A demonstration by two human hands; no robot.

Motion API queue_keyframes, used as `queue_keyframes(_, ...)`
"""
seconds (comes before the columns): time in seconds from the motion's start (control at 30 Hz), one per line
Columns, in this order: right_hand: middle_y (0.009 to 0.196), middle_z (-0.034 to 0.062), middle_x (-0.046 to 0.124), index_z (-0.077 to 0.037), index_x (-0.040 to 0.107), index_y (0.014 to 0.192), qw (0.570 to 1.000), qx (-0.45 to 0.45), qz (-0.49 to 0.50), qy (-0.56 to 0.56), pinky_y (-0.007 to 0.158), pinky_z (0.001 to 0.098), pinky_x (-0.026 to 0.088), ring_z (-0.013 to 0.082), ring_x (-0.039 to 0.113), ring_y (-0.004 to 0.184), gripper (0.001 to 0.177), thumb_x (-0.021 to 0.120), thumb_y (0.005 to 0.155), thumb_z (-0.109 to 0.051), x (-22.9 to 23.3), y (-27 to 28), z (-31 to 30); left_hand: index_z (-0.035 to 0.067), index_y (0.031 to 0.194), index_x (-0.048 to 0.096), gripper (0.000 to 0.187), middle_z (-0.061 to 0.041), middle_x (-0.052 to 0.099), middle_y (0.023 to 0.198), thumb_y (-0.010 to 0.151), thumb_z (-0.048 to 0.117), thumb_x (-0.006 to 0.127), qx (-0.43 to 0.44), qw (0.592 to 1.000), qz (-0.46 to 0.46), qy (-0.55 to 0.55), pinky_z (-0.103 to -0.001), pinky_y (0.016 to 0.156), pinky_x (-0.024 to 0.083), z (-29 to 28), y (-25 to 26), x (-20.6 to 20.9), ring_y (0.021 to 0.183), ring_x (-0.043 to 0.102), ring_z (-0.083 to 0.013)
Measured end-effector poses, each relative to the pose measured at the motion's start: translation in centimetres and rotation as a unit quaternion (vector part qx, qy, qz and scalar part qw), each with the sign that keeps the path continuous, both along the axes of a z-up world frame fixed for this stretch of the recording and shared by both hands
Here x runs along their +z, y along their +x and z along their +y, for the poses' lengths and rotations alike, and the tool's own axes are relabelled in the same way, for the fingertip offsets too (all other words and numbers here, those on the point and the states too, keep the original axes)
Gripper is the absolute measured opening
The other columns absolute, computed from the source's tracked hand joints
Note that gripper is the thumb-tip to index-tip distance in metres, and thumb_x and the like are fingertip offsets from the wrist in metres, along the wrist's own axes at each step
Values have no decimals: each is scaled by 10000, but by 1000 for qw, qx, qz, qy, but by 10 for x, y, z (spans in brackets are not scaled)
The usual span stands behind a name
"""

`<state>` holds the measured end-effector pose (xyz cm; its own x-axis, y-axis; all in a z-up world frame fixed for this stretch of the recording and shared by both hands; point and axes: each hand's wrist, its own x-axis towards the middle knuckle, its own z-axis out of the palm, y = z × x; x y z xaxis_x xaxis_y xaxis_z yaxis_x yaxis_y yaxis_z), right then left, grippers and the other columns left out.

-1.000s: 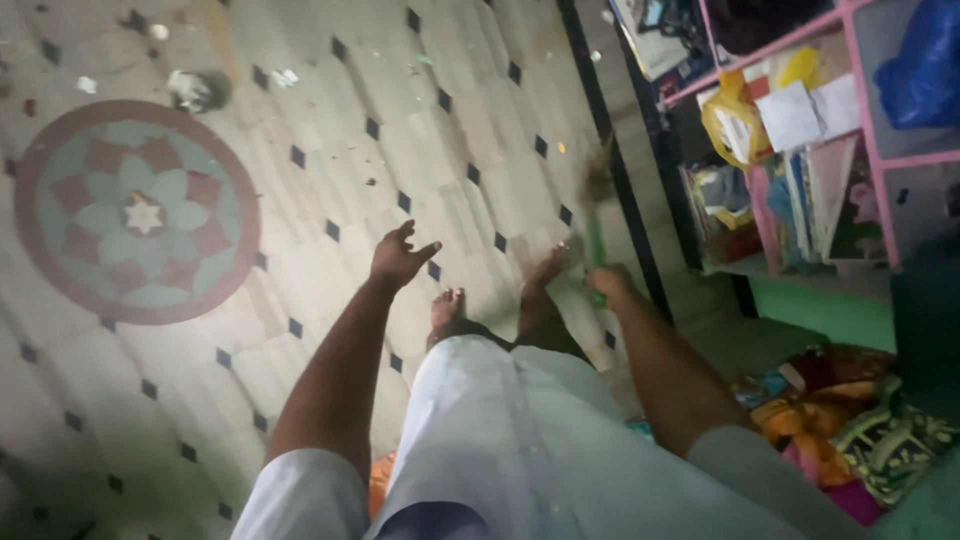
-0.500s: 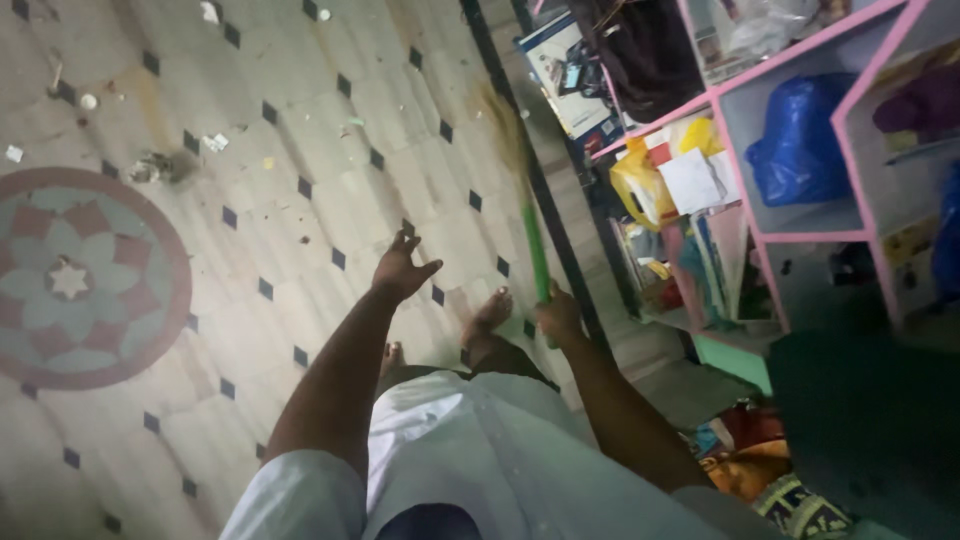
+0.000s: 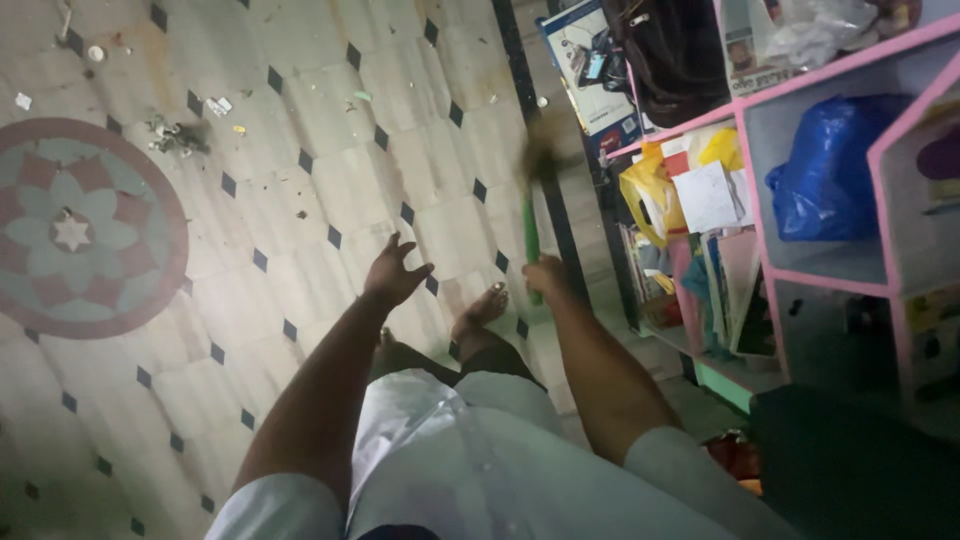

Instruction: The person sweeps debris across a tiled floor using a broom, moving a chair and a wooden board to reach the areas underneath.

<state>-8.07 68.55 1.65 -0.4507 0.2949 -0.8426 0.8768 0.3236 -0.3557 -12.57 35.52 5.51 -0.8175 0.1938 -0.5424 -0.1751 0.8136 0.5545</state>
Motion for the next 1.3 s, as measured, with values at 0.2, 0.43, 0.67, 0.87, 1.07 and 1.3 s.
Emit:
queue_keyframes(0.2,1066,253,691,-57,428,1494,923,273,133,236,750,499,581,412,696,911,740,654,791,-104,50,-18,19,90,1399,603,727,-195,335,1646,817,495,768,12,1000,19,2,-420,1069,479,-8,-10,28,1242,611,-363)
queue_keyframes(0.43,802,190,701,16,720,939,986,94,60,121,636,440,527,306,688,687,229,646,899,-197,42,91,23,113,1406,607,730,-164,356,1641,817,521,748,36,999,31,-10,-436,1031,501,-34,-29,35,1173,658,-335)
queue_keyframes(0.67,940,167,614,8,597,1135,963,-260,-43,-56,575,431,517,277,636,714,260,630,885,-52,44,132,6,114,1402,618,713,-170,370,1640,836,536,725,84,996,15,12,-413,1049,512,-61,-21,16,1191,673,-323)
queue_keyframes(0.87,935,161,604,-6,574,1172,969,-230,-21,-86,558,428,511,268,615,691,313,643,866,-6,-5,31,-13,98,1388,633,689,-177,375,1631,842,504,745,125,992,-20,5,-404,1063,496,-100,-46,2,1206,673,-314)
queue_keyframes(1.07,781,112,662,2,674,1041,977,-178,13,-112,514,412,539,249,649,609,199,640,894,-129,-14,-128,-38,87,1443,572,785,-158,540,1526,815,515,770,169,985,-19,34,-394,1051,511,-133,-127,-12,1229,670,-291)
queue_keyframes(1.3,737,107,641,-111,580,1370,984,66,157,-48,484,380,529,193,622,539,535,601,838,-65,72,-241,-73,64,1395,603,725,-171,478,1564,821,473,771,151,986,20,70,-398,1015,530,-137,-227,12,1196,678,-300)
